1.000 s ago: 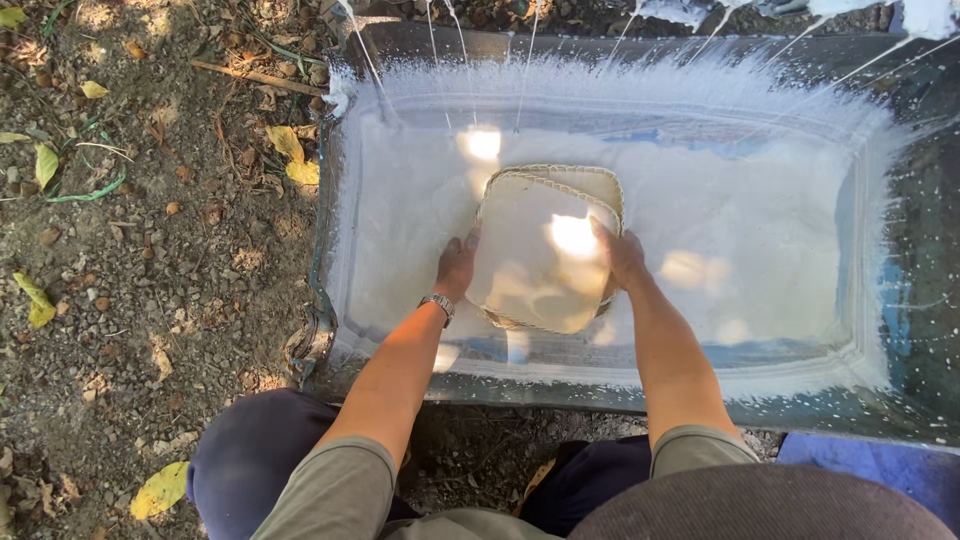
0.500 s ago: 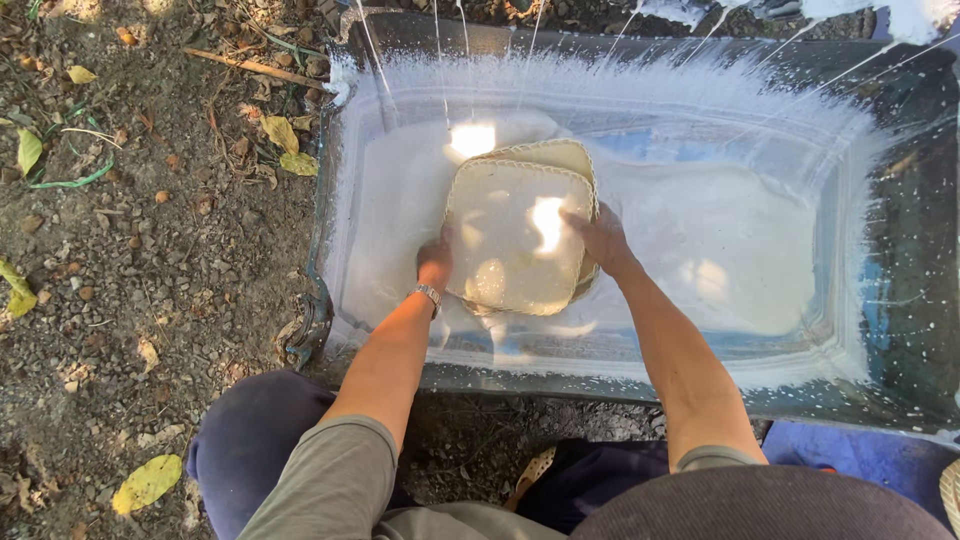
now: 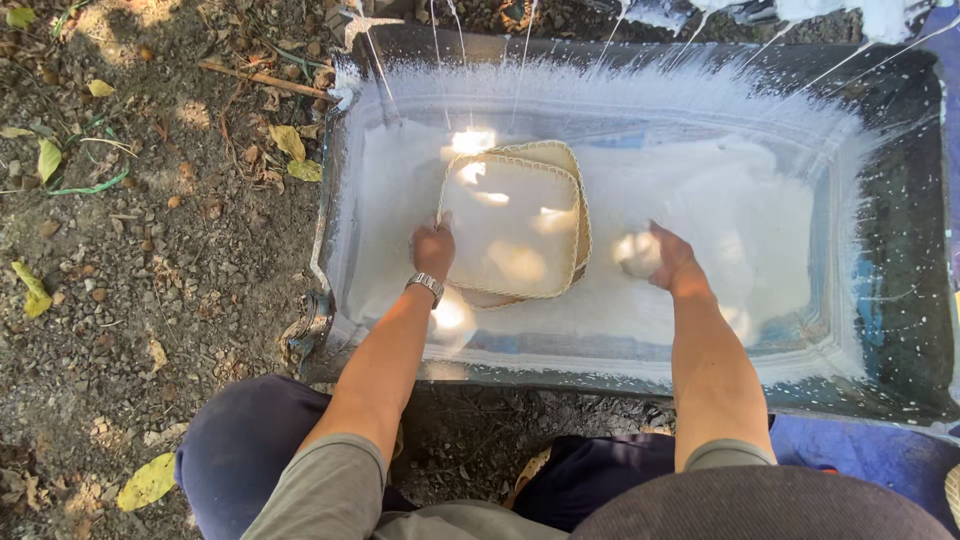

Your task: The person dips woven trays into a container filled with white liquid, moving them individually or in small stacks to ensure they are coated, and then places them onto a stack.

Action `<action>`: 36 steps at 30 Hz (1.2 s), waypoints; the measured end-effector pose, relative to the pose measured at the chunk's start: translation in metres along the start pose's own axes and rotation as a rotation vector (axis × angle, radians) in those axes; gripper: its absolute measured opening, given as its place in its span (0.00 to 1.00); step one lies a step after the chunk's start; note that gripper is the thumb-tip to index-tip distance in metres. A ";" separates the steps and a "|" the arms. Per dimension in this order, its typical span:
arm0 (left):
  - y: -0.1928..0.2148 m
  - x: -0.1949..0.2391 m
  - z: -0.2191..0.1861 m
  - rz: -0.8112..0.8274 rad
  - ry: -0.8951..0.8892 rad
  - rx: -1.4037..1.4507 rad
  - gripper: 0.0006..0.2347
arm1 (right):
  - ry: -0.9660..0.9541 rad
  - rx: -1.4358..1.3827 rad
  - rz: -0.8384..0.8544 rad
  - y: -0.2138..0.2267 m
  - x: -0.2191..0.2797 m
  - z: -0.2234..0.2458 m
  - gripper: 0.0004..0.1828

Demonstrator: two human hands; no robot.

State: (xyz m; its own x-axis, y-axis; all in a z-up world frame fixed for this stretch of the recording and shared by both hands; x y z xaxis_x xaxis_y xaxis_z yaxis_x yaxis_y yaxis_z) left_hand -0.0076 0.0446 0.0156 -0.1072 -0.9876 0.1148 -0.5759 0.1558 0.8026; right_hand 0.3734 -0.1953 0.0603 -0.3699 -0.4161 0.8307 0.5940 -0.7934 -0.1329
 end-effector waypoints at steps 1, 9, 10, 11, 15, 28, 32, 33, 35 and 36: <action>0.005 -0.005 -0.007 -0.005 -0.028 0.036 0.15 | -0.037 -0.044 0.159 -0.016 0.011 0.010 0.33; 0.005 -0.041 -0.019 0.193 0.306 0.764 0.09 | 0.233 0.197 0.709 -0.124 0.052 0.053 0.24; 0.003 -0.041 -0.014 0.175 0.371 0.864 0.08 | 0.296 0.132 0.647 -0.115 0.046 0.054 0.24; 0.001 -0.040 -0.009 0.156 0.436 0.964 0.07 | 0.358 0.067 0.583 -0.101 0.036 0.054 0.24; -0.010 -0.036 0.012 0.191 0.608 1.346 0.12 | 0.411 0.268 0.050 -0.019 -0.010 0.029 0.24; -0.024 0.041 -0.035 0.326 0.300 0.881 0.14 | 0.110 0.124 0.303 -0.009 0.014 0.044 0.22; -0.010 0.057 -0.058 0.360 -0.067 0.517 0.13 | 0.332 0.704 0.031 -0.015 -0.030 0.029 0.24; -0.006 0.058 -0.061 0.376 -0.142 0.445 0.13 | 0.352 0.725 0.026 -0.012 -0.041 0.017 0.20; 0.003 0.057 -0.066 0.325 -0.246 0.479 0.12 | 0.638 0.942 -0.021 -0.012 -0.056 0.000 0.19; 0.007 0.057 -0.066 0.301 -0.297 0.494 0.12 | 0.908 1.129 -0.065 -0.013 -0.057 -0.006 0.20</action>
State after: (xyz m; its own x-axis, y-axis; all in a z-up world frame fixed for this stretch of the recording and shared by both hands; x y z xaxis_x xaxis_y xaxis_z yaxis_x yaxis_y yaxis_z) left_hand 0.0359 -0.0118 0.0663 -0.5009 -0.8627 0.0693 -0.7829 0.4858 0.3886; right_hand 0.3824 -0.1634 0.0119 -0.4791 -0.8666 0.1396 0.6360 -0.2331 0.7356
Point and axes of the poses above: each hand's wrist, its own x-axis away from the middle knuckle, its own y-axis out of the back of the hand, z = x × y, the point moved 2 cm from there along -x, towards the middle knuckle, and after that the axes turned 4 degrees about -x, right-handed, at the moved point
